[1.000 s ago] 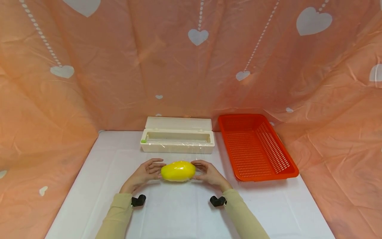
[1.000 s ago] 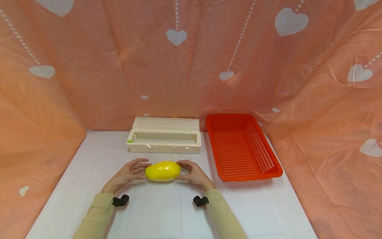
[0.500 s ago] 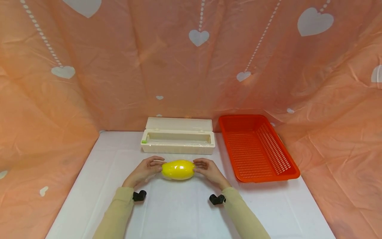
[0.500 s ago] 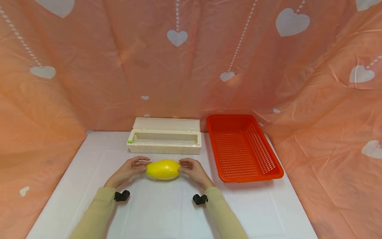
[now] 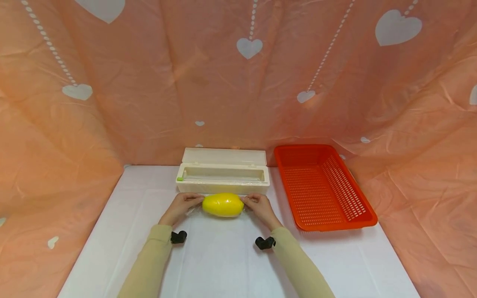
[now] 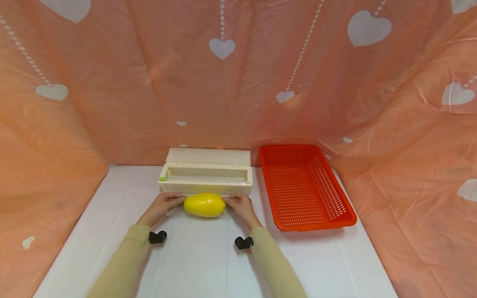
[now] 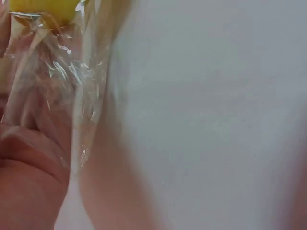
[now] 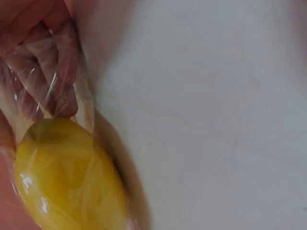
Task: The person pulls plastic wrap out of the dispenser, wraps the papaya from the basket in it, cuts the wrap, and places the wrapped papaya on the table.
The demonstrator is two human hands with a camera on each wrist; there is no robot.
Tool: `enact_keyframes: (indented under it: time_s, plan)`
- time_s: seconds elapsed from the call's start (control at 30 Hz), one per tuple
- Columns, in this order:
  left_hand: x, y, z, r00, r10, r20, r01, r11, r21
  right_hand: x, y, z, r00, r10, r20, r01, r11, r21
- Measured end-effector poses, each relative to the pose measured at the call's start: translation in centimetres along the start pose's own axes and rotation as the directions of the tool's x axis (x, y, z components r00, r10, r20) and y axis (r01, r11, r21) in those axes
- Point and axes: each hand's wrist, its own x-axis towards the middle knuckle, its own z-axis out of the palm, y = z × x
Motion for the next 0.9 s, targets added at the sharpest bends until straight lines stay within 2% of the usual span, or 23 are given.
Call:
enact_keyframes:
  time_s: [0.17,0.27,0.37,0.53,0.73,0.83,0.9]
  plan:
    - [-0.4,0.3,-0.3,1.0,-0.023,0.0,0.023,1.0,-0.01,0.0,-0.2,0.0,1.0,0.017,-0.026,-0.017,1.0,-0.009]
    - [-0.4,0.3,-0.5,1.0,0.005,0.005,-0.005,1.0,0.011,0.0,-0.2,-0.4,0.999,0.012,-0.04,-0.012,1.0,-0.014]
    - [-0.4,0.1,-0.5,0.999,0.038,-0.013,-0.038,0.999,0.039,0.0,0.2,-1.2,0.999,-0.025,-0.04,0.024,0.999,-0.026]
    - [-0.4,0.1,-0.4,0.997,0.056,-0.046,-0.053,0.996,0.066,-0.1,1.0,-2.5,0.993,-0.102,0.054,0.102,0.995,0.004]
    - [0.0,0.3,-0.2,0.993,0.096,-0.064,-0.085,0.984,0.156,-0.4,1.4,-3.4,0.966,-0.196,0.168,0.183,0.979,0.092]
    - [0.0,0.4,-0.1,0.992,0.101,-0.076,-0.087,0.98,0.178,-0.7,1.5,-3.6,0.958,-0.217,0.186,0.194,0.972,0.135]
    - [0.0,0.4,-0.1,0.992,0.107,-0.074,-0.091,0.978,0.186,-0.8,1.6,-3.5,0.961,-0.218,0.168,0.194,0.97,0.149]
